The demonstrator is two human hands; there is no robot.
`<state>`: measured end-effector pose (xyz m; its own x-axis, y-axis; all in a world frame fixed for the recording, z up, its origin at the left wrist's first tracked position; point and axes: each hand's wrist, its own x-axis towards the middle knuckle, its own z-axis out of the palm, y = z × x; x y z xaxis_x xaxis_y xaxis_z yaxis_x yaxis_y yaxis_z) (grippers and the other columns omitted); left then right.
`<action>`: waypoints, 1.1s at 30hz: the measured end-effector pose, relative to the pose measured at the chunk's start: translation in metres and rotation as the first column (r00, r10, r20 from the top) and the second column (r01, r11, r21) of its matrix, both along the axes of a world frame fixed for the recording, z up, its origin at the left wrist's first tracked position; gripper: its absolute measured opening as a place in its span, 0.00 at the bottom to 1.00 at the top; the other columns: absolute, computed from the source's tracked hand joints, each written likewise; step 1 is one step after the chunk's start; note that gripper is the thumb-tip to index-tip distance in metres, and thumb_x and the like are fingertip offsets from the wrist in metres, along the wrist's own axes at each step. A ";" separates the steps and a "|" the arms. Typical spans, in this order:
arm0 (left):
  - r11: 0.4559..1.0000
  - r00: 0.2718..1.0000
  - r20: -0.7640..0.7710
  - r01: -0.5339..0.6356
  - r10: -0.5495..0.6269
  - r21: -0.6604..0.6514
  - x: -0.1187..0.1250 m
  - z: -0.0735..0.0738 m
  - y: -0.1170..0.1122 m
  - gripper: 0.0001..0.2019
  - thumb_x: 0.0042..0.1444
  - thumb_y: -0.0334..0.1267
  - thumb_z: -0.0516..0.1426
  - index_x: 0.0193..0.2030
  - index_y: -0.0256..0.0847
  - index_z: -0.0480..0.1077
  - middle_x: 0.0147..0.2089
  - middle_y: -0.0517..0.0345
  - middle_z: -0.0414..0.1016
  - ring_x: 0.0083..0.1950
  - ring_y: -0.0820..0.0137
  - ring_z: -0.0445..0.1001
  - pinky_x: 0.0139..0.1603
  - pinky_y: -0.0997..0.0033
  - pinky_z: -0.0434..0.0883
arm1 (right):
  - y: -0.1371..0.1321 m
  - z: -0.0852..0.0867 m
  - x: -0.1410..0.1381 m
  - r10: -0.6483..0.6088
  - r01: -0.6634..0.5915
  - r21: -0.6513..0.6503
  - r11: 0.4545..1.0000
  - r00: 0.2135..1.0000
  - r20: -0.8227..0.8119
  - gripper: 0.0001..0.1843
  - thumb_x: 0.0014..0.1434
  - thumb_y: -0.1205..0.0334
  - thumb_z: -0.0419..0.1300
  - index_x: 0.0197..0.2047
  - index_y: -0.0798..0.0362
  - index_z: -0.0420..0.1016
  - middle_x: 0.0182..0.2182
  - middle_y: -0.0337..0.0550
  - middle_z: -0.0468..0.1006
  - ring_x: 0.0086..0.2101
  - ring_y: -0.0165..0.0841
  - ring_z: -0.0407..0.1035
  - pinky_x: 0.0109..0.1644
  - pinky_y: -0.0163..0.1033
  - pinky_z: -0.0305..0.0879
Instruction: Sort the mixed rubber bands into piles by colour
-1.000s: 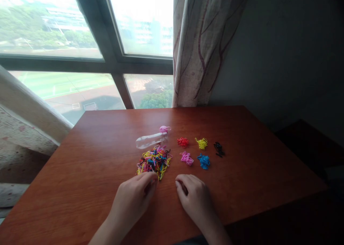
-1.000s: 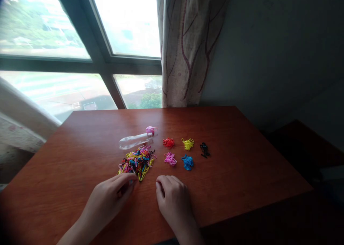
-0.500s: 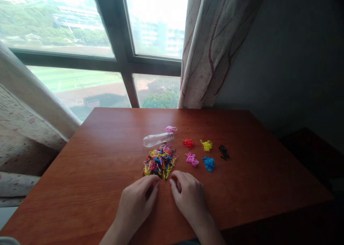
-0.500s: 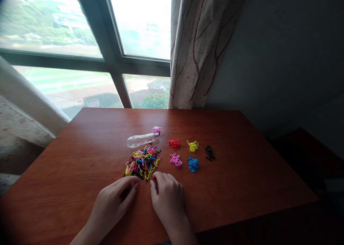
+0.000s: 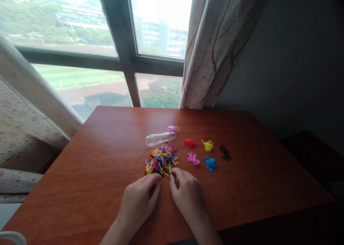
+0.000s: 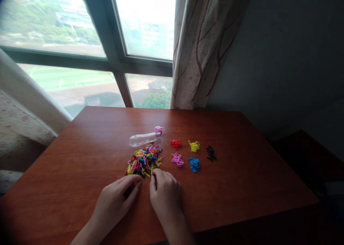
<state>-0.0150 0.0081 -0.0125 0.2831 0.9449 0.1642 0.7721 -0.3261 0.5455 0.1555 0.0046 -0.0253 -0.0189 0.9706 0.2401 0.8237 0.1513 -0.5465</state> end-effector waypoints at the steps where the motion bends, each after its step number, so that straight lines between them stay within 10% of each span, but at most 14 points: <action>1: 1.000 1.000 0.005 -0.007 0.007 0.002 0.000 0.000 0.000 0.09 0.63 0.36 0.51 0.41 0.46 0.74 0.38 0.61 0.82 0.37 0.68 0.80 0.36 0.73 0.72 | 0.000 0.000 0.000 -0.001 0.001 -0.003 1.000 1.000 -0.008 0.08 0.62 0.70 0.55 0.37 0.48 0.73 0.30 0.38 0.79 0.32 0.34 0.72 0.35 0.36 0.55; 33: 0.994 0.996 -0.044 -0.070 0.074 0.080 -0.003 -0.003 0.002 0.09 0.62 0.38 0.52 0.40 0.46 0.73 0.38 0.62 0.83 0.37 0.68 0.81 0.35 0.73 0.71 | -0.003 0.004 0.002 0.129 -0.129 -0.006 0.992 0.991 -0.018 0.07 0.59 0.71 0.58 0.35 0.49 0.72 0.28 0.36 0.77 0.31 0.32 0.69 0.35 0.36 0.53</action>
<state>-0.0176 0.0101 -0.0154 0.2236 0.9478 0.2272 0.8191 -0.3091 0.4832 0.1573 0.0017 -0.0215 -0.1403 0.9620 0.2343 0.7876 0.2518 -0.5624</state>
